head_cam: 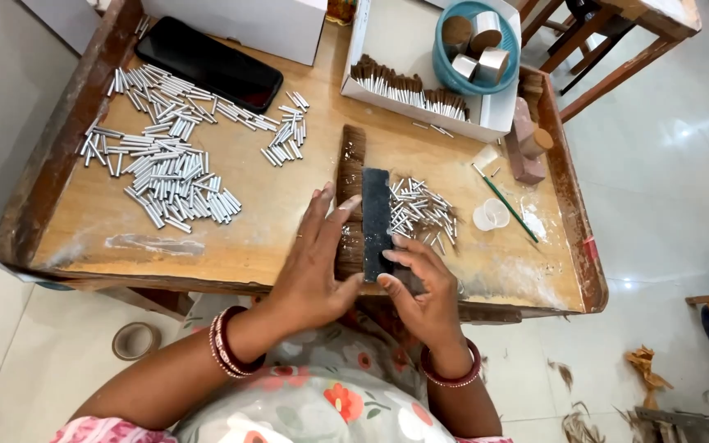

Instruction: Assembling small silver tubes on a workbench using a metal scraper and a brush to apply adhesive.

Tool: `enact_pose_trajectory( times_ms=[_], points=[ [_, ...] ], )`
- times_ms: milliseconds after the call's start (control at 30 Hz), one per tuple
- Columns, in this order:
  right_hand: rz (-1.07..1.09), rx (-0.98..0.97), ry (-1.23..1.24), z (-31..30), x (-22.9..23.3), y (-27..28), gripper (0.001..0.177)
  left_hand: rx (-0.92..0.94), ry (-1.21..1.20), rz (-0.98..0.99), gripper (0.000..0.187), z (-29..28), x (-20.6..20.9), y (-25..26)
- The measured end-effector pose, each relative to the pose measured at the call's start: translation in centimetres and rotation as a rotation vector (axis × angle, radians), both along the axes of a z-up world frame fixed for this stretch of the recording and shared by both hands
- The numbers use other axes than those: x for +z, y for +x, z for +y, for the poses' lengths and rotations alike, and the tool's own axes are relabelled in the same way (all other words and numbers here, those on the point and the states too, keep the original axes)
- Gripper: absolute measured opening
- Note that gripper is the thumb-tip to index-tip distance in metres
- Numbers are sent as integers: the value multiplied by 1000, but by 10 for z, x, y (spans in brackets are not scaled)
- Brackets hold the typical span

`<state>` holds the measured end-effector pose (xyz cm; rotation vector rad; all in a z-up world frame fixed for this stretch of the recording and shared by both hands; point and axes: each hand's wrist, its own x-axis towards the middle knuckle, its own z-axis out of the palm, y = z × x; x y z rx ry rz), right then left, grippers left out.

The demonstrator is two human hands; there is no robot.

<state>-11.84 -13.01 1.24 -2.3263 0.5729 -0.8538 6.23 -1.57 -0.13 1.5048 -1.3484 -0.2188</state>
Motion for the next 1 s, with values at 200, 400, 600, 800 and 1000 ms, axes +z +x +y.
enact_pose_trajectory(
  times_ms=[200, 400, 600, 800, 1000],
  points=[
    [17, -52, -1, 6, -1, 1, 22, -200, -291, 686, 80, -4, -22, -33],
    [92, -4, -498, 27, 11, 24, 14, 53, -470, 521, 64, 12, -17, -3],
    [260, -43, -696, 25, -8, 34, 5, 236, -78, -10, 46, 19, -8, 11],
    [244, -71, -681, 20, -38, 30, 8, 97, 147, -243, 30, 11, -6, 9],
    [196, -106, -702, 23, -39, 30, 7, 115, 84, -259, 14, 10, -15, 6]
  ],
)
